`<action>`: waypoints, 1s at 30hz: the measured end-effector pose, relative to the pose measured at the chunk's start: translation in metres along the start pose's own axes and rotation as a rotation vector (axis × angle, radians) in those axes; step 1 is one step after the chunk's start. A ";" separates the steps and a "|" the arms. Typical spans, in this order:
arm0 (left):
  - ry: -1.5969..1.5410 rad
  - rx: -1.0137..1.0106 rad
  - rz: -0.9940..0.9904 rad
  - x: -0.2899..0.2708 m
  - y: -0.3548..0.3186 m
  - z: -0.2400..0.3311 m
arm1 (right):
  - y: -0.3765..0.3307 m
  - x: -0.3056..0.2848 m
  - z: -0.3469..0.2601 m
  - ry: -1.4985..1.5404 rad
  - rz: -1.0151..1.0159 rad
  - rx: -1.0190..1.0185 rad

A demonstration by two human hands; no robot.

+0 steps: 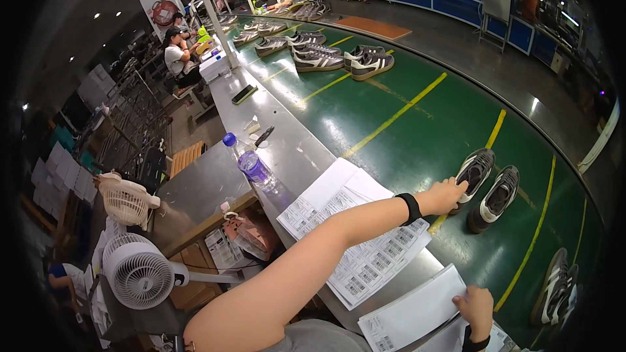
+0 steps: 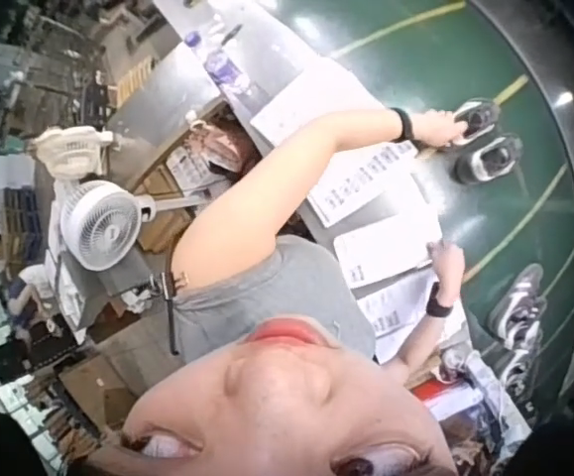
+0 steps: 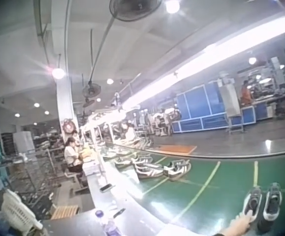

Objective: Checking shoes on a conveyor belt and matching them with paperwork.

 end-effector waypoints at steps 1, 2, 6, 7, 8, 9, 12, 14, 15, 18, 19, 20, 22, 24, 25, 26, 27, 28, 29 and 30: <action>0.009 -0.001 -0.001 0.001 0.007 -0.005 | -0.005 0.005 -0.002 0.006 0.005 -0.005; 0.097 0.029 -0.031 -0.003 0.014 -0.005 | -0.011 0.010 -0.002 0.003 0.043 0.021; 0.364 0.051 0.165 -0.031 0.023 -0.001 | -0.017 0.001 0.001 0.082 0.132 -0.016; 0.318 0.047 0.189 -0.039 0.029 0.002 | -0.016 0.001 0.007 0.142 0.182 -0.079; 0.349 0.181 0.337 -0.034 0.034 0.004 | -0.008 0.000 0.017 0.055 0.264 -0.168; 0.258 0.337 0.335 -0.032 0.038 0.015 | 0.003 -0.005 0.025 0.055 0.263 -0.171; 0.039 0.545 0.118 -0.012 0.050 0.051 | 0.028 -0.034 0.034 0.356 0.493 -0.097; 0.043 0.490 0.008 0.006 0.062 0.057 | 0.048 -0.061 0.032 0.499 0.480 -0.087; 0.042 0.468 -0.029 0.014 0.068 0.059 | 0.061 -0.067 0.038 0.543 0.548 -0.116; 0.053 0.473 -0.022 0.018 0.074 0.062 | 0.099 -0.076 0.047 0.572 0.683 -0.172; 0.046 0.492 -0.008 0.019 0.076 0.061 | 0.111 -0.078 0.047 0.557 0.744 -0.201; 0.087 0.492 0.036 0.024 0.074 0.065 | 0.124 -0.082 0.048 0.479 0.783 -0.226; 0.170 0.514 -0.026 0.029 0.074 0.079 | 0.146 -0.089 0.054 0.438 0.804 -0.215; 0.039 0.485 0.016 0.040 0.070 0.090 | 0.161 -0.096 0.057 0.379 0.818 -0.129; 0.040 0.494 0.019 0.044 0.073 0.094 | 0.167 -0.095 0.061 0.375 0.826 -0.124; -0.039 0.421 0.002 0.048 0.077 0.089 | 0.175 -0.097 0.055 0.258 0.870 -0.162; -0.121 0.355 -0.021 0.050 0.079 0.086 | 0.176 -0.100 0.047 0.144 0.913 -0.190; -0.165 0.369 0.016 0.054 0.080 0.083 | 0.172 -0.103 0.041 0.170 0.882 -0.162; -0.165 0.376 0.011 0.055 0.077 0.086 | 0.170 -0.102 0.046 0.170 0.886 -0.154; -0.143 0.401 0.019 0.057 0.074 0.089 | 0.167 -0.102 0.050 0.173 0.868 -0.139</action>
Point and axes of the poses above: each hand's wrist, its own y-axis towards the middle knuckle, its own x-axis out of the palm, z = x × y, the point moved 1 cm from there along y, towards the middle knuckle, and after that the axes turned 10 degrees about -z, right-handed, at the moved point
